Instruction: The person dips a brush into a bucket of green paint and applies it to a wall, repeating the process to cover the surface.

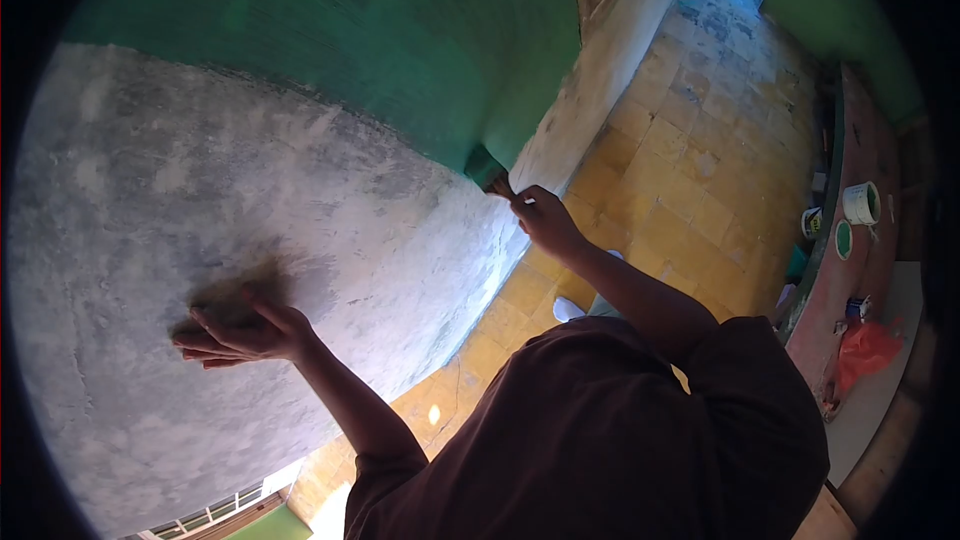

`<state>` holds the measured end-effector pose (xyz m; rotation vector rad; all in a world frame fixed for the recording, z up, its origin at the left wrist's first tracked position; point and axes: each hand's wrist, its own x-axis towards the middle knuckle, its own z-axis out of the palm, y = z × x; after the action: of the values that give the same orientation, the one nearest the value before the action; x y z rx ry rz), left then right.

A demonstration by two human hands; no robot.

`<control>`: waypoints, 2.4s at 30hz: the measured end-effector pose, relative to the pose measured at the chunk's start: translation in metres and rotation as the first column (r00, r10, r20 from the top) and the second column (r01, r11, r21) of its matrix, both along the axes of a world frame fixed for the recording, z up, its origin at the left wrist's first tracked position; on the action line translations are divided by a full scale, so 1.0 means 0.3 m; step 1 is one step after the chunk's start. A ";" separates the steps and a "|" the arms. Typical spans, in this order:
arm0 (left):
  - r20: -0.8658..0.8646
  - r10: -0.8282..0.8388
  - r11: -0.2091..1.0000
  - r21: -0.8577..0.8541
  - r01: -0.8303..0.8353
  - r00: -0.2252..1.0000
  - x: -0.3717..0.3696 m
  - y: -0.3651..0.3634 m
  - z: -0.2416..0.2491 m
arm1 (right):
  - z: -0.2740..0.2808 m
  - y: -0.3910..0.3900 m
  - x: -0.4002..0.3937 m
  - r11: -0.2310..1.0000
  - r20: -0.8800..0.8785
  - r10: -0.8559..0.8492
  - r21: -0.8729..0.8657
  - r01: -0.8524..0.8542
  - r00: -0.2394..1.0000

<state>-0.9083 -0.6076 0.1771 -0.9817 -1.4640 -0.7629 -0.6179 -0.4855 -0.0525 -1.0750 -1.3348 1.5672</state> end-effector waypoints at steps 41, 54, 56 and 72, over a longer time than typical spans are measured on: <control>0.078 -0.085 0.996 0.046 0.082 0.993 0.009 -0.017 0.015 | 0.709 -0.047 -0.037 0.963 -0.318 0.167 -0.151 -0.223 0.933; 0.085 -0.054 0.998 0.023 0.052 0.995 0.011 -0.025 0.017 | 0.972 -0.002 -0.024 0.941 -0.448 0.257 0.317 -0.117 0.856; 0.080 -0.050 0.998 0.032 0.047 0.996 0.015 -0.026 0.022 | 0.944 -0.009 -0.024 0.945 -0.445 0.268 0.294 -0.144 0.854; 0.098 -0.073 0.997 0.023 0.071 0.993 0.014 -0.030 0.021 | 0.929 -0.057 -0.110 0.914 -0.454 0.267 0.398 -0.075 0.850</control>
<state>-0.9042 -0.6167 0.1834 -0.9977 -1.5098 -0.8875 -0.6509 -0.5027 0.2262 -0.2829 -1.3061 1.5055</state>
